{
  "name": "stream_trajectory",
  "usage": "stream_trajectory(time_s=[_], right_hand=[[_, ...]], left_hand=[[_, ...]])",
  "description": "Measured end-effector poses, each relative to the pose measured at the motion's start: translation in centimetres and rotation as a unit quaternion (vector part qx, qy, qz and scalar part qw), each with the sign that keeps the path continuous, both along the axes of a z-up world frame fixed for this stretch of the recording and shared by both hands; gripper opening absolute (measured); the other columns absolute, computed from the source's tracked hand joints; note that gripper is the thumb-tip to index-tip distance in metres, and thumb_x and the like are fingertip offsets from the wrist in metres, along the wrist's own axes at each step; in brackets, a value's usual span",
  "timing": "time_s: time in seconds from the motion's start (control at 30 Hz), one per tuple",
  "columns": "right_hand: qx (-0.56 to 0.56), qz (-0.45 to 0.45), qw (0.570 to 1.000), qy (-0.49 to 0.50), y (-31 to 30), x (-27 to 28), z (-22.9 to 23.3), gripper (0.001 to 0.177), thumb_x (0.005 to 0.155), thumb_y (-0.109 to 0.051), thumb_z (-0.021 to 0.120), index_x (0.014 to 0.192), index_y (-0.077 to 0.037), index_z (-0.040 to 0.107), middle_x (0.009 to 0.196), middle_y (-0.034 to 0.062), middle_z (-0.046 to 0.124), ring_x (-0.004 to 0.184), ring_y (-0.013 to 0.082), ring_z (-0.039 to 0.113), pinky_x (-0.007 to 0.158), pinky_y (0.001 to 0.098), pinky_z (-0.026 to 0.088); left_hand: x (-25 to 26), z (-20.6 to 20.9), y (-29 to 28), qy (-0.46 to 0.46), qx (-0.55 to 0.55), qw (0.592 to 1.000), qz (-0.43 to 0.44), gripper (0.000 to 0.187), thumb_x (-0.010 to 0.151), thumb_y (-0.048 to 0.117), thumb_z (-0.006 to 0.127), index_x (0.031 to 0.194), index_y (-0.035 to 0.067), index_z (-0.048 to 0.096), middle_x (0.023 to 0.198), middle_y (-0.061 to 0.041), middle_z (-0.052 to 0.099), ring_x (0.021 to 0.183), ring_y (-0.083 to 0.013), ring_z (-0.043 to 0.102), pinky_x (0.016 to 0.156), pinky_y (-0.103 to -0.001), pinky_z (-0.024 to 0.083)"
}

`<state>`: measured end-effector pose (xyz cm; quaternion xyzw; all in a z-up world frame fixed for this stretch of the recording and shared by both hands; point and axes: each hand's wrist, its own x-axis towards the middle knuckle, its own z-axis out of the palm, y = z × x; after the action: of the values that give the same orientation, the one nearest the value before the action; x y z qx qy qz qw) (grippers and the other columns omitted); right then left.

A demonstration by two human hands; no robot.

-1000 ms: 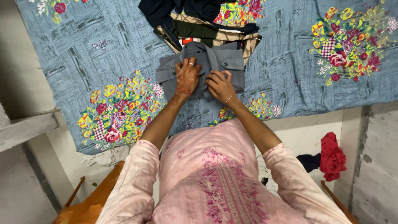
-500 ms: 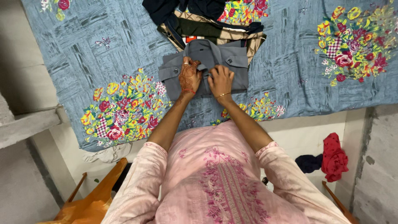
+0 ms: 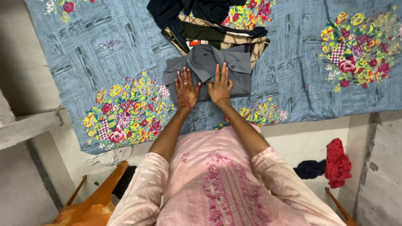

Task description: The person folds a grey shirt by smoothing it out on a bed, folding the sleeves inward, and then folding the body into a rectangle before moving it to a stack on another bed.

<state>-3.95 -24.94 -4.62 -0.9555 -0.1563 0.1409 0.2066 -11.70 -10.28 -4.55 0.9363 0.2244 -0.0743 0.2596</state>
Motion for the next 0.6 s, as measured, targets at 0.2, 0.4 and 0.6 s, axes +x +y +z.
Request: stream_trajectory(time_s=[0.2, 0.4, 0.6], right_hand=[[0.013, 0.052, 0.997, 0.055, -0.9, 1.9, -0.2, 0.097, 0.089, -0.038, 0.067, 0.165, -0.016, 0.012, 0.171, 0.0161, 0.001, 0.157, 0.0338, 0.007, 0.118, 0.0612, 0.014], [0.227, -0.033, 0.973, -0.007, -5.9, 3.4, 1.2, 0.09, 0.085, -0.015, 0.067, 0.166, -0.017, 0.028, 0.161, 0.009, 0.049, 0.149, 0.0307, 0.047, 0.129, 0.0495, 0.03], [0.333, -0.215, 0.918, 0.012, -9.9, 8.3, -2.8, 0.077, 0.084, -0.011, 0.077, 0.151, -0.007, 0.04, 0.132, 0.0157, 0.062, 0.121, 0.0321, 0.059, 0.104, 0.0417, 0.044]], left_hand=[[0.6, 1.4, 0.8, 0.032, 0.004, 0.999, -0.02, 0.078, 0.105, 0.055, 0.045, 0.164, 0.01, 0.02, 0.173, -0.007, 0.009, 0.159, -0.0356, 0.003, 0.128, -0.053, 0.006], [-0.7, 1.0, 1.2, -0.053, 0.077, 0.991, 0.094, 0.09, 0.101, 0.066, 0.05, 0.166, 0.014, 0.015, 0.173, -0.013, 0.01, 0.159, -0.039, 0.005, 0.127, -0.058, 0.008], [-3.2, -3.6, 5.4, -0.17, -0.03, 0.951, 0.256, 0.11, 0.09, 0.066, 0.07, 0.163, 0.005, 0.014, 0.156, -0.023, 0.035, 0.14, -0.041, 0.044, 0.118, -0.049, 0.036]])
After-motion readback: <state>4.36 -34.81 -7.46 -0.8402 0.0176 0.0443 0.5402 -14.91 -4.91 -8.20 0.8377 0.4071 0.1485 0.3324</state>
